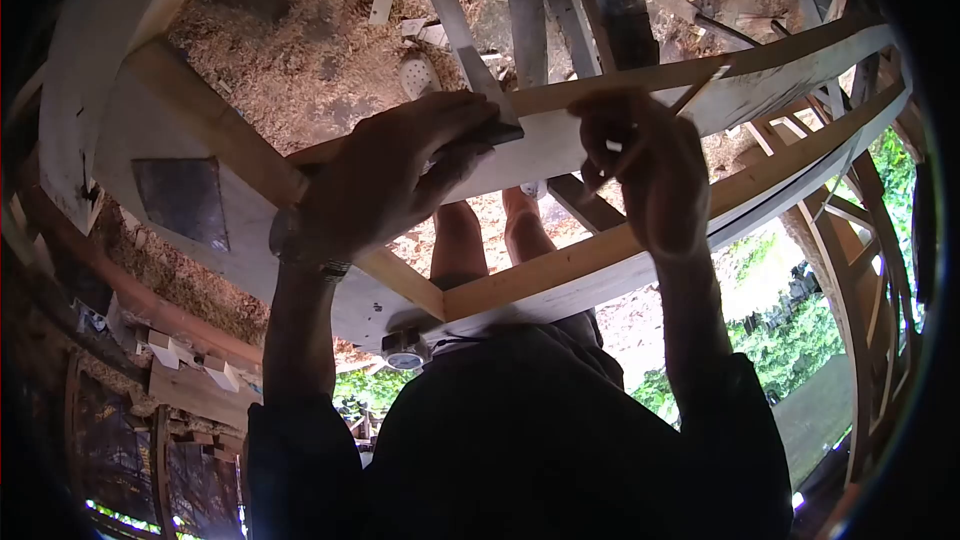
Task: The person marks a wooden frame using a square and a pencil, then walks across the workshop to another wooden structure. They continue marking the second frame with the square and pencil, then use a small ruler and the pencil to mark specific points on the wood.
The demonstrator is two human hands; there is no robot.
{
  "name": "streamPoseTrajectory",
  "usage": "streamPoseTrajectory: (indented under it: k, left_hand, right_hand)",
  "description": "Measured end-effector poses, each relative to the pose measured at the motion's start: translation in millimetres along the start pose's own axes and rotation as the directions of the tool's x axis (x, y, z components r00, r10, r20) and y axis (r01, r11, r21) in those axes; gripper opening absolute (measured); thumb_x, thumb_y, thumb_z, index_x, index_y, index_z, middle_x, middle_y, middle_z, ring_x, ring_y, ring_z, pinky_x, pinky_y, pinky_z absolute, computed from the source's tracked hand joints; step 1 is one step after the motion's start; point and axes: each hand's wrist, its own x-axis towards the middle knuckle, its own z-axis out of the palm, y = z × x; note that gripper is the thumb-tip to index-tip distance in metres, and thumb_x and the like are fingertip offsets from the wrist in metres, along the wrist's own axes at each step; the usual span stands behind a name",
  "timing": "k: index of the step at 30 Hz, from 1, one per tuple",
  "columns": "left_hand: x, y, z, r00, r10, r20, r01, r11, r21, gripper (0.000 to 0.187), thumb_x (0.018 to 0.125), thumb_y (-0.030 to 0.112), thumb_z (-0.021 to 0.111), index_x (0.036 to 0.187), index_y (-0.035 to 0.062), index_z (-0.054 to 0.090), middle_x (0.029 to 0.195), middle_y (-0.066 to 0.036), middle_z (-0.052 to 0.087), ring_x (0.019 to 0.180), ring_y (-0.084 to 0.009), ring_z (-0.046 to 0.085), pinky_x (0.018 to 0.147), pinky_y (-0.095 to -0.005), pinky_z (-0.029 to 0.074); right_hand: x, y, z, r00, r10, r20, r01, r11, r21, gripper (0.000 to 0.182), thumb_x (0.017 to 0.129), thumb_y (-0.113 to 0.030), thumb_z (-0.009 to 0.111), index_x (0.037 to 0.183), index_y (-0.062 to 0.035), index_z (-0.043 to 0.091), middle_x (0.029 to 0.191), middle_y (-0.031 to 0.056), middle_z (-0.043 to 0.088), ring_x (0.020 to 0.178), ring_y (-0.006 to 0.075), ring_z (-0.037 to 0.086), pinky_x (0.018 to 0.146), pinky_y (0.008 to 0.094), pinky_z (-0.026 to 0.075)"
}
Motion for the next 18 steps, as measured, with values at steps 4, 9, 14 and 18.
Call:
streamPoseTrajectory:
  k: [4,9,14,18]
  left_hand:
    - [4,-1,-7,0.999,0.009,0.041,-0.008,1.0,-0.016,0.039,0.105,0.016,0.071,0.142,0.0032,0.068,0.142,-0.021,0.069,0.126,-0.0336,0.071,0.105,-0.0414,0.059]
    - [5,-5,1,1.0,0.023,-0.021,-0.025,0.996,-0.088,0.033,0.104,0.019,0.072,0.135,0.0072,0.073,0.135,-0.02,0.072,0.115,-0.0397,0.074,0.097,-0.0458,0.062]
    - [5,-1,-2,1.0,-0.003,0.006,0.004,0.995,-0.096,0.035,0.105,0.018,0.069,0.137,0.0044,0.071,0.137,-0.021,0.071,0.121,-0.039,0.072,0.101,-0.0463,0.06]
    - [5,-3,-3,1.0,-0.008,0.026,0.011,0.994,-0.112,0.037,0.106,0.019,0.068,0.139,0.0017,0.07,0.136,-0.022,0.07,0.12,-0.0385,0.071,0.101,-0.0455,0.059]
  right_hand:
    - [22,-11,6,0.986,-0.093,-0.135,0.084,0.994,-0.066,0.059,0.117,-0.045,0.046,0.099,0.0031,0.074,0.079,0.0052,0.067,0.063,0.0095,0.06,0.059,0.0256,0.05]
    - [36,-21,-3,0.975,-0.171,0.144,0.217,0.883,-0.415,0.046,0.113,-0.04,0.056,0.103,0.0016,0.073,0.092,0.0105,0.071,0.079,0.013,0.068,0.065,0.03,0.056]
    - [46,-13,3,0.926,-0.294,0.237,0.377,0.718,-0.584,0.019,0.107,-0.017,0.067,0.107,0.0012,0.072,0.083,0.0101,0.072,0.077,0.0156,0.07,0.069,0.0296,0.055]
    - [41,-20,7,0.956,-0.214,0.199,0.292,0.726,-0.623,0.014,0.106,-0.012,0.068,0.108,0.0018,0.071,0.084,0.0136,0.075,0.077,0.021,0.076,0.069,0.0348,0.057]
